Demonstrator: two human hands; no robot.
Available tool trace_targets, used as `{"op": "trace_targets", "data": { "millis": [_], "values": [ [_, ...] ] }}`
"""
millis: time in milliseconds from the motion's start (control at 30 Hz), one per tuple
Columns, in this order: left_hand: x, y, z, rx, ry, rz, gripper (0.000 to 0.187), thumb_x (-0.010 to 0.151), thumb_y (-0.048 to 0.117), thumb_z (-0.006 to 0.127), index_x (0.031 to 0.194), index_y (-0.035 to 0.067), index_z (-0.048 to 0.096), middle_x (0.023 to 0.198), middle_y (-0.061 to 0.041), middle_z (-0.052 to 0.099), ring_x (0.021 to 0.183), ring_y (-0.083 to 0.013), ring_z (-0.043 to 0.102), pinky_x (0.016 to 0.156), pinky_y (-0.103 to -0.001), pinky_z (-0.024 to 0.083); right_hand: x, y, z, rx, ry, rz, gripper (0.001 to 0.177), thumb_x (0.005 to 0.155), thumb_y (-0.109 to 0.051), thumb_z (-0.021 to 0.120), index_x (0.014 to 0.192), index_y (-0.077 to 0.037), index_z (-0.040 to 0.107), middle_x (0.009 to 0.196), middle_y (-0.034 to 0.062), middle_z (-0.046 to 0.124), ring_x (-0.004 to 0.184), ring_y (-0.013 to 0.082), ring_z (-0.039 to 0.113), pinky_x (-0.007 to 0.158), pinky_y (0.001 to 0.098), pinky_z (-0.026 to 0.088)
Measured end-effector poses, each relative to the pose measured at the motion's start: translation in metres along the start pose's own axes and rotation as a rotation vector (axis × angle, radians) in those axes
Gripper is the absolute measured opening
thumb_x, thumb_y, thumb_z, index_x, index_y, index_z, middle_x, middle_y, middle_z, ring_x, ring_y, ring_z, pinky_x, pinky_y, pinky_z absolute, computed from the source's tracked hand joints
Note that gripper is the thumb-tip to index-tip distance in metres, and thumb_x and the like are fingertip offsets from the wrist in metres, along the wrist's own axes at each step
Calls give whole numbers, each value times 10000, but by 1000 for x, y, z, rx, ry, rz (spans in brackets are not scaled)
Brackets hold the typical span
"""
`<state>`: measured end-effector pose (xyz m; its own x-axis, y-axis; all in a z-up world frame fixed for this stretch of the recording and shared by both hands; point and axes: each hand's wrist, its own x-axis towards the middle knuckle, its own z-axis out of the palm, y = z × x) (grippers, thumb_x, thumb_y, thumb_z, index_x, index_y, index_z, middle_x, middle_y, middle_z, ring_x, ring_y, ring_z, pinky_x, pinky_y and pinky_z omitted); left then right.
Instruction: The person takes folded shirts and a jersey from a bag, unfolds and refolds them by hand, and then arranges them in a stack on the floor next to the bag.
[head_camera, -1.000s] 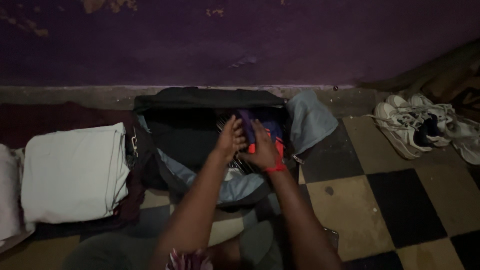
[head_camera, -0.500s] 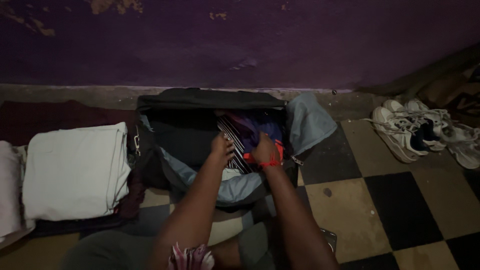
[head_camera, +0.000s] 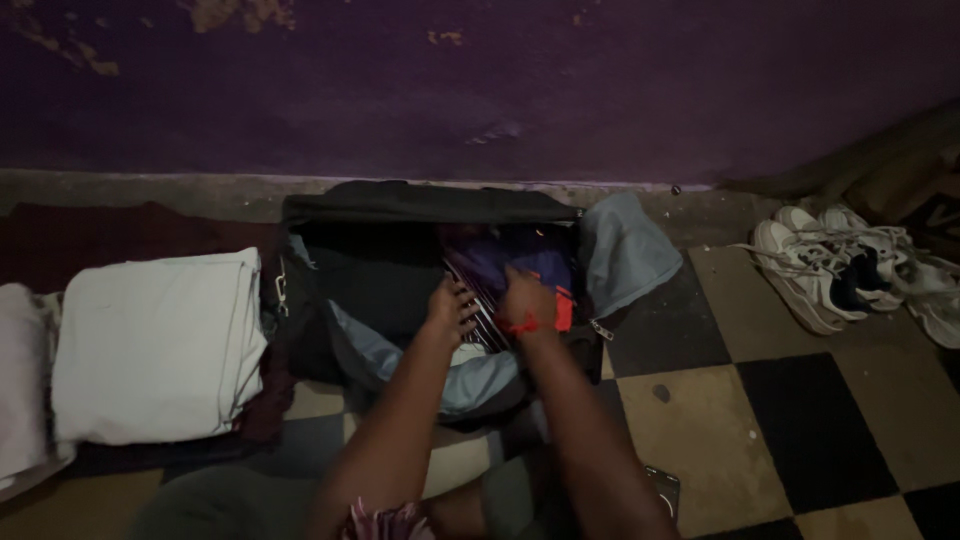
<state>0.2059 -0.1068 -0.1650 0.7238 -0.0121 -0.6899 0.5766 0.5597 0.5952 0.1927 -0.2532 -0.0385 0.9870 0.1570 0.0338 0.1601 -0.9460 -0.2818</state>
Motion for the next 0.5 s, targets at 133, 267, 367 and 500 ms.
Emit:
{"op": "trace_targets", "data": {
  "millis": [133, 267, 367, 500],
  "values": [
    [-40, 17, 11, -51, 39, -42, 705, 1010, 603, 303, 1543, 156, 420, 1486, -143, 555, 1322, -372, 536, 1152, -602, 353, 19, 19, 3, 178, -27, -72, 481, 847, -156, 619, 1324, -140, 679, 1121, 236, 715, 1043, 417, 679, 921, 493, 539],
    [-102, 48, 29, -72, 7, -109, 666, 1020, 584, 290, 1527, 180, 439, 1463, -122, 515, 1320, -359, 489, 1143, -621, 345, 14, -14, -58, 260, 61, -179, 444, 842, -151, 599, 1273, -120, 702, 1086, 225, 728, 997, 409, 690, 878, 498, 545],
    [-133, 66, 40, -321, -207, -6, 645, 1015, 548, 344, 1487, 135, 496, 1395, -125, 552, 1260, -339, 526, 1096, -575, 409, -32, -63, -131, 189, 85, -202, 435, 832, -134, 612, 1250, -133, 732, 1037, 204, 743, 974, 398, 695, 869, 491, 544],
    [-178, 90, 24, -537, -562, 134, 664, 1008, 564, 344, 1489, 131, 492, 1398, -129, 552, 1261, -338, 527, 1091, -567, 411, -156, -135, -176, 157, 283, -718, 436, 804, -62, 619, 1218, -148, 727, 1136, 95, 748, 916, 335, 732, 789, 444, 596]
  ]
}}
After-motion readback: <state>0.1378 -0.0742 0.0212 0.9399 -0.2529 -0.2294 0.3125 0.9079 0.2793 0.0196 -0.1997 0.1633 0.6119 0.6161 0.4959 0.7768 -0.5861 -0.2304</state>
